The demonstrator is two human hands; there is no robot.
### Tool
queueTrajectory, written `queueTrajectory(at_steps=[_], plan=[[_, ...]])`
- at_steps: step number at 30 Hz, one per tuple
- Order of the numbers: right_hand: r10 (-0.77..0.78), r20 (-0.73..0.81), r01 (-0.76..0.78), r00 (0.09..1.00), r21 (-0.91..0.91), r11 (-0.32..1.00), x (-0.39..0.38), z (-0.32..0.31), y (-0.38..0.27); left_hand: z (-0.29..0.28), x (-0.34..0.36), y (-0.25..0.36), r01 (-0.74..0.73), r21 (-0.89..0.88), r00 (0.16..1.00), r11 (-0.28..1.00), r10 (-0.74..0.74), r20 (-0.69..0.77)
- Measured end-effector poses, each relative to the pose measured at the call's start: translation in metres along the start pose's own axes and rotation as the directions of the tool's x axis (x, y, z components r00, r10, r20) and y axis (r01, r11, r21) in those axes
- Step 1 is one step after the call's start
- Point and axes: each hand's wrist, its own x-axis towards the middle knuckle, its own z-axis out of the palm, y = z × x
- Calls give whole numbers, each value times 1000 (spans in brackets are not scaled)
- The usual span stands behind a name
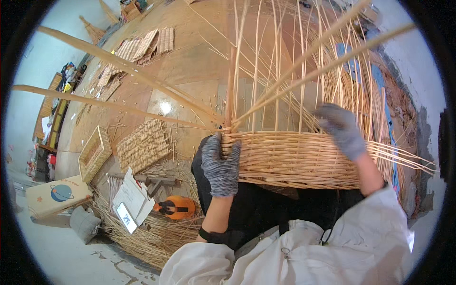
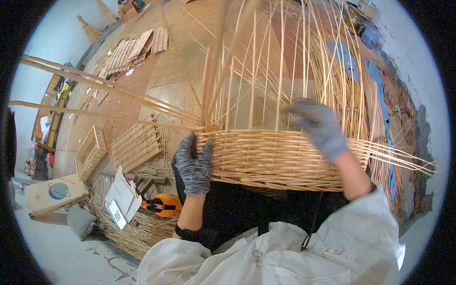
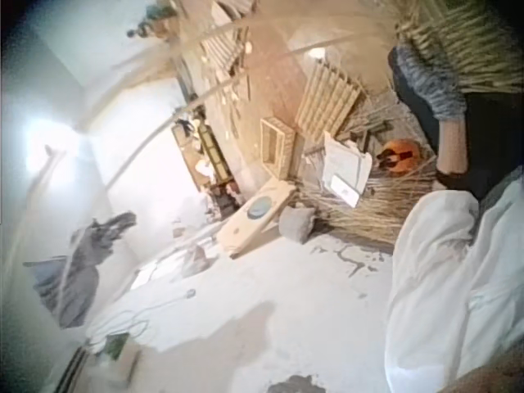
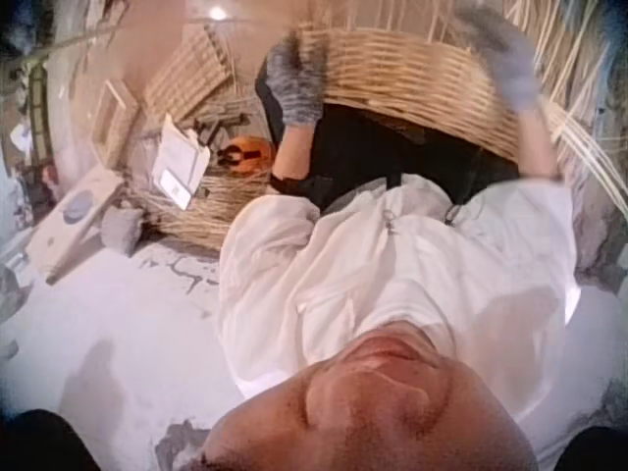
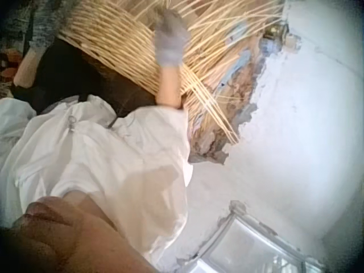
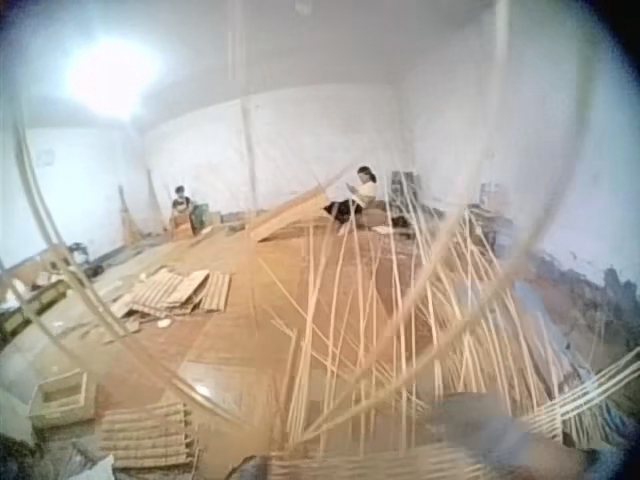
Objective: Weave and assemble a large wicker basket using wooden rods and a measuring tape.
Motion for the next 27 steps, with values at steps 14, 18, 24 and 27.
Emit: queueTrajectory(at_steps=[14,18,24,27], plan=[[-169,94,193,981,-422,886,110,145,-154,-4,119,-61,183,-373,431,909,267,862],[298,7,-251,955,557,791,64,117,-95,-13,131,-72,199,-330,251,923,278,927],[743,369,-300,558,925,-235,-20,81,38,-9,130,-48,105,-202,204,974,178,963],[839,205,-449,504,892,52,1,86,-4,-28,104,-53,280,-342,469,897,182,864]])
